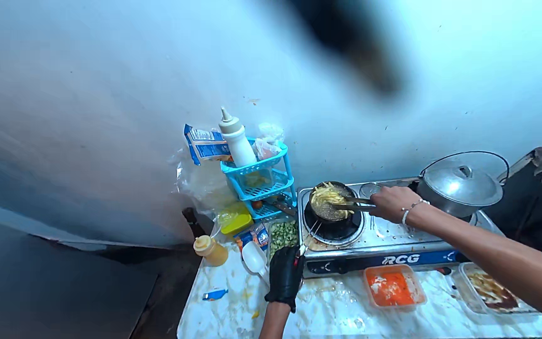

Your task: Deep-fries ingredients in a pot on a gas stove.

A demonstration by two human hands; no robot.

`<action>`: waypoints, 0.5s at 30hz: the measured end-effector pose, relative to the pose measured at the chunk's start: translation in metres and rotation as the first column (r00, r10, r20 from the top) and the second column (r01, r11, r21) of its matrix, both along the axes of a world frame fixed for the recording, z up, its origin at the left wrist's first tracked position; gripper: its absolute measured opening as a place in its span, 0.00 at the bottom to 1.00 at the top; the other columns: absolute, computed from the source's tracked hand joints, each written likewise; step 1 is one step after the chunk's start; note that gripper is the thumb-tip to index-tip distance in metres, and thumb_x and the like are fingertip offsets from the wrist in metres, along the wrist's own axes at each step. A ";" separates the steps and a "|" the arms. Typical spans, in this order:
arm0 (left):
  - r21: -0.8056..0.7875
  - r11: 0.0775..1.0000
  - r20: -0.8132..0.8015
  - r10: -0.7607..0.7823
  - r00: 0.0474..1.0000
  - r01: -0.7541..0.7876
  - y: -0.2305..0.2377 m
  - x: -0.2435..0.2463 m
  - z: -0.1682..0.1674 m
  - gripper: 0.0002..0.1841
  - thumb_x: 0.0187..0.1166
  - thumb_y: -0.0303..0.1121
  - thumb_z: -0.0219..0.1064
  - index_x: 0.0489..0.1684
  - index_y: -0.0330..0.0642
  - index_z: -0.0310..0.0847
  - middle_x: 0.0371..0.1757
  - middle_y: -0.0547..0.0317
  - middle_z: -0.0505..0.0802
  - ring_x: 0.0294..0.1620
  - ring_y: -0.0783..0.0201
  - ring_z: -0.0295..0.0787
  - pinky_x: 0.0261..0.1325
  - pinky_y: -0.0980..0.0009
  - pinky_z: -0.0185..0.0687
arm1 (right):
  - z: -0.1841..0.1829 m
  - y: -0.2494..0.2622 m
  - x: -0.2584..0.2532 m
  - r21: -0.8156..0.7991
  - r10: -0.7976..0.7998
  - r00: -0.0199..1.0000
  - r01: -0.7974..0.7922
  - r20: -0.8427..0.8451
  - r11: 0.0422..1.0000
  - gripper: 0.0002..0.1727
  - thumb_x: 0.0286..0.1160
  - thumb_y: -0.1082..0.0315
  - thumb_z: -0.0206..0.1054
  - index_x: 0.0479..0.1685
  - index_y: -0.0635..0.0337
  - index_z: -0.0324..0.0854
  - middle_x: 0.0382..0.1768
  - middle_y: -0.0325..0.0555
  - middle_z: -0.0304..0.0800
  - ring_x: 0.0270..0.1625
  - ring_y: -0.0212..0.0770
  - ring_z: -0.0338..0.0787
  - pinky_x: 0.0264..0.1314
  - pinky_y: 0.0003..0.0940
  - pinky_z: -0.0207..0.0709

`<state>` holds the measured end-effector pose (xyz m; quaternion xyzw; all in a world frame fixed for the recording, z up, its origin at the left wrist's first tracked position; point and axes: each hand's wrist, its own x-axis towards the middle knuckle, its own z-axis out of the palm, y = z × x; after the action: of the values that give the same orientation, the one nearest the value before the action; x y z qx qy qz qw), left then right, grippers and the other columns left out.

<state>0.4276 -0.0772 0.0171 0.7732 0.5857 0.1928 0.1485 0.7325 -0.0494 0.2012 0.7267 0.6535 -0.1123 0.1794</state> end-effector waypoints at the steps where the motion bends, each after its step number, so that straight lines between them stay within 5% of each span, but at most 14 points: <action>1: -0.009 1.000 0.002 -0.001 1.000 0.001 0.000 0.001 0.001 0.20 0.81 0.45 0.66 0.65 0.46 0.88 0.62 0.48 0.91 0.69 0.48 0.84 0.77 0.52 0.74 | -0.003 0.005 0.012 0.018 0.003 0.999 -0.002 -0.048 1.000 0.22 0.82 0.49 0.69 0.49 0.62 0.88 0.50 0.62 0.91 0.59 0.66 0.90 0.57 0.70 0.80; 4: -0.050 0.999 0.016 0.003 1.000 -0.002 -0.003 -0.002 0.002 0.20 0.81 0.45 0.67 0.65 0.46 0.88 0.64 0.48 0.90 0.71 0.48 0.83 0.76 0.53 0.74 | -0.013 0.019 0.042 0.012 0.005 0.983 -0.003 -0.186 1.000 0.24 0.80 0.47 0.72 0.47 0.64 0.89 0.41 0.61 0.92 0.48 0.62 0.92 0.53 0.67 0.83; 8: -0.070 0.998 0.025 0.003 1.000 -0.001 0.001 -0.001 0.002 0.20 0.81 0.45 0.66 0.67 0.46 0.87 0.65 0.48 0.90 0.71 0.49 0.82 0.76 0.53 0.75 | -0.009 0.032 0.067 -0.077 -0.061 0.947 0.039 -0.315 0.996 0.24 0.84 0.44 0.66 0.49 0.59 0.90 0.24 0.50 0.91 0.23 0.45 0.88 0.33 0.46 0.85; 12: -0.054 0.999 0.014 0.001 1.000 0.000 -0.001 -0.003 -0.001 0.20 0.81 0.44 0.65 0.66 0.46 0.87 0.64 0.48 0.90 0.70 0.49 0.83 0.75 0.53 0.75 | -0.003 0.034 0.073 -0.152 -0.148 0.909 0.095 -0.389 0.984 0.27 0.85 0.42 0.63 0.50 0.60 0.89 0.25 0.48 0.91 0.20 0.41 0.87 0.28 0.40 0.84; 15: -0.031 1.000 0.020 -0.004 1.000 0.005 0.000 -0.001 -0.001 0.20 0.81 0.44 0.66 0.65 0.45 0.88 0.63 0.47 0.90 0.70 0.48 0.83 0.75 0.53 0.76 | 0.013 0.035 0.062 -0.112 -0.099 0.955 0.069 -0.281 0.991 0.28 0.83 0.40 0.65 0.45 0.61 0.90 0.26 0.49 0.90 0.23 0.44 0.88 0.32 0.44 0.85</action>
<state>0.4264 -0.0770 0.0162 0.7702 0.5852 0.1910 0.1667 0.7947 -0.0149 0.2142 0.7201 0.6345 -0.2563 0.1148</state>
